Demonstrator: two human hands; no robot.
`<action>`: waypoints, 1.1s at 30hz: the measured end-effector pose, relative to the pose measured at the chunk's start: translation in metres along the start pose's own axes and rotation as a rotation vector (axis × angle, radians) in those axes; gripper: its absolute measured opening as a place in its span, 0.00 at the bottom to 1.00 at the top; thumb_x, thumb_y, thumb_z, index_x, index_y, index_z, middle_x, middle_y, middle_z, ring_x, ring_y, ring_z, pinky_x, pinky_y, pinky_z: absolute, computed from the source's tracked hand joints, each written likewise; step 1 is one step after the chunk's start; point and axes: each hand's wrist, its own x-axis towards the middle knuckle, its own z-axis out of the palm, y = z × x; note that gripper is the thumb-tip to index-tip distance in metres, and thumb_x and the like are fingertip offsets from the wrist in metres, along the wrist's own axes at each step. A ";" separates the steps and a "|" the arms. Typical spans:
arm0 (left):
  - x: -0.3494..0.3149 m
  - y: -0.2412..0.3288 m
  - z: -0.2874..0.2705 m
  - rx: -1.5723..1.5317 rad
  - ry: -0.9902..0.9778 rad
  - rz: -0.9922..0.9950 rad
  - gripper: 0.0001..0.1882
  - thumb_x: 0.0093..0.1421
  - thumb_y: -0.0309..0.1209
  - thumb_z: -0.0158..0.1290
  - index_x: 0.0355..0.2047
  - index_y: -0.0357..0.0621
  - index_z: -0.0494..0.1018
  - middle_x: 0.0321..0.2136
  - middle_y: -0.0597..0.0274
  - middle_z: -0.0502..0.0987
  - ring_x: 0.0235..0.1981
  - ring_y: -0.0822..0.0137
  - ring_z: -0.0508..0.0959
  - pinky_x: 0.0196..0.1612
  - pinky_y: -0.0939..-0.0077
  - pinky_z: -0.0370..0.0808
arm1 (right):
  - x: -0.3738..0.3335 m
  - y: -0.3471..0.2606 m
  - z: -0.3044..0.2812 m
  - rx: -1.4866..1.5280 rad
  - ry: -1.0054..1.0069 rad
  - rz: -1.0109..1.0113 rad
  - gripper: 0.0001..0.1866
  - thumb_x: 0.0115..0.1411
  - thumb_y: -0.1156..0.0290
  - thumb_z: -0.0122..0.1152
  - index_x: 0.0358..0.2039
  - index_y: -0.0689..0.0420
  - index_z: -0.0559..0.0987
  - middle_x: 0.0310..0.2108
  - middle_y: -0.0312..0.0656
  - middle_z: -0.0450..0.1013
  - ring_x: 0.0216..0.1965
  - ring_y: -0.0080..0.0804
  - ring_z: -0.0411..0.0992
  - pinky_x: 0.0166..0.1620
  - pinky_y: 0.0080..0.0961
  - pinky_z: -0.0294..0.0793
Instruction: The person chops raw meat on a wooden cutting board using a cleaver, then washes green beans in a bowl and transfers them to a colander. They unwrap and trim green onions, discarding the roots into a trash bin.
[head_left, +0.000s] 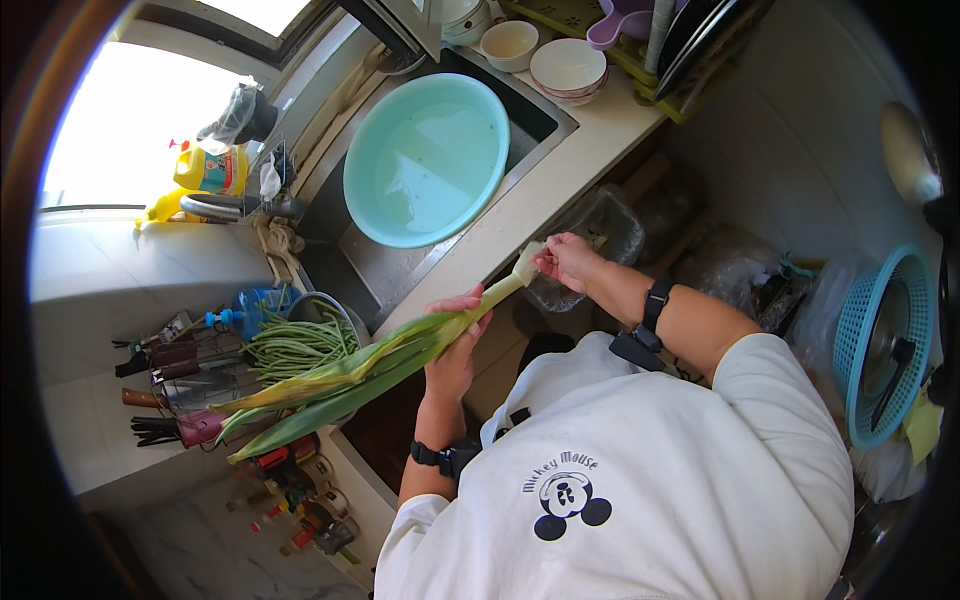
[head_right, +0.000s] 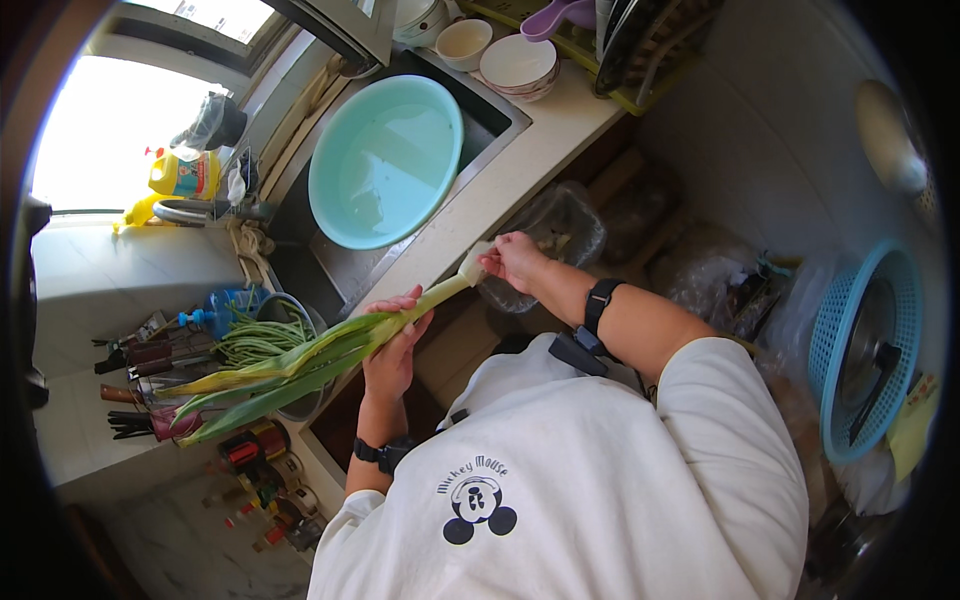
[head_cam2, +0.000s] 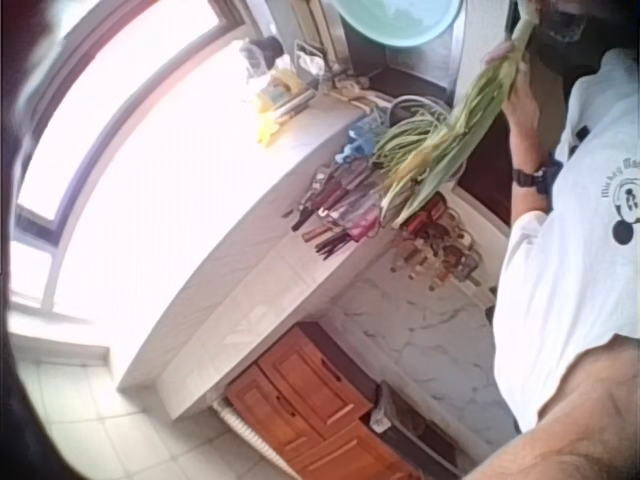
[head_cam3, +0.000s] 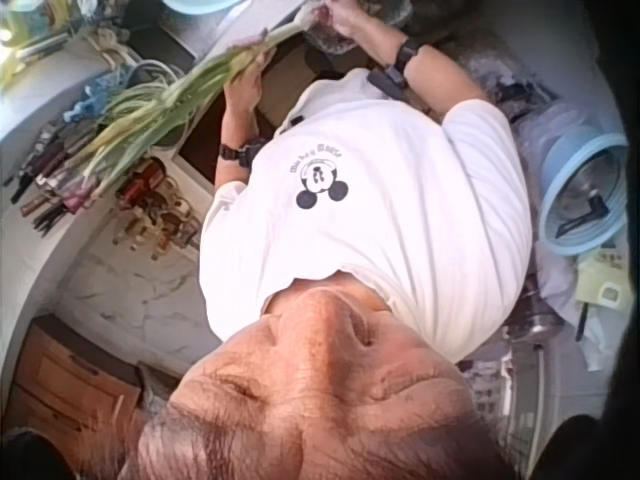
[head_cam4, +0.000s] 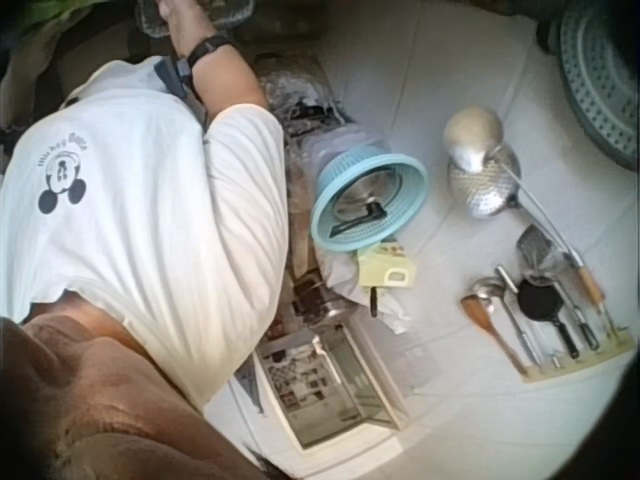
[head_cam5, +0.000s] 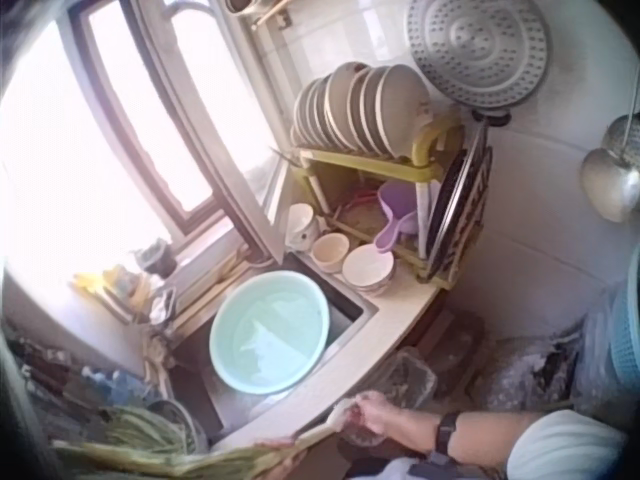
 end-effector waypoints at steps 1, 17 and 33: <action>-0.001 0.000 -0.002 -0.019 -0.001 -0.002 0.14 0.61 0.16 0.49 0.46 0.41 0.64 0.50 0.55 0.70 0.64 0.51 0.64 0.62 0.58 0.69 | 0.011 -0.001 -0.008 0.031 0.039 0.029 0.08 0.71 0.69 0.42 0.41 0.60 0.67 0.35 0.47 0.73 0.32 0.32 0.76 0.34 0.23 0.81; -0.047 0.007 -0.024 -0.007 0.162 0.003 0.15 0.58 0.15 0.48 0.44 0.44 0.63 0.49 0.55 0.70 0.64 0.48 0.62 0.62 0.51 0.67 | 0.117 -0.006 -0.118 -0.260 0.489 -0.037 0.15 0.67 0.72 0.36 0.44 0.63 0.74 0.38 0.47 0.75 0.28 0.32 0.75 0.32 0.26 0.76; -0.060 0.028 -0.036 0.084 0.098 0.069 0.14 0.58 0.19 0.51 0.43 0.43 0.65 0.51 0.53 0.67 0.65 0.45 0.60 0.63 0.49 0.65 | 0.066 -0.014 -0.076 -1.684 0.317 -0.526 0.13 0.51 0.76 0.62 0.40 0.55 0.81 0.37 0.45 0.75 0.36 0.39 0.76 0.40 0.32 0.76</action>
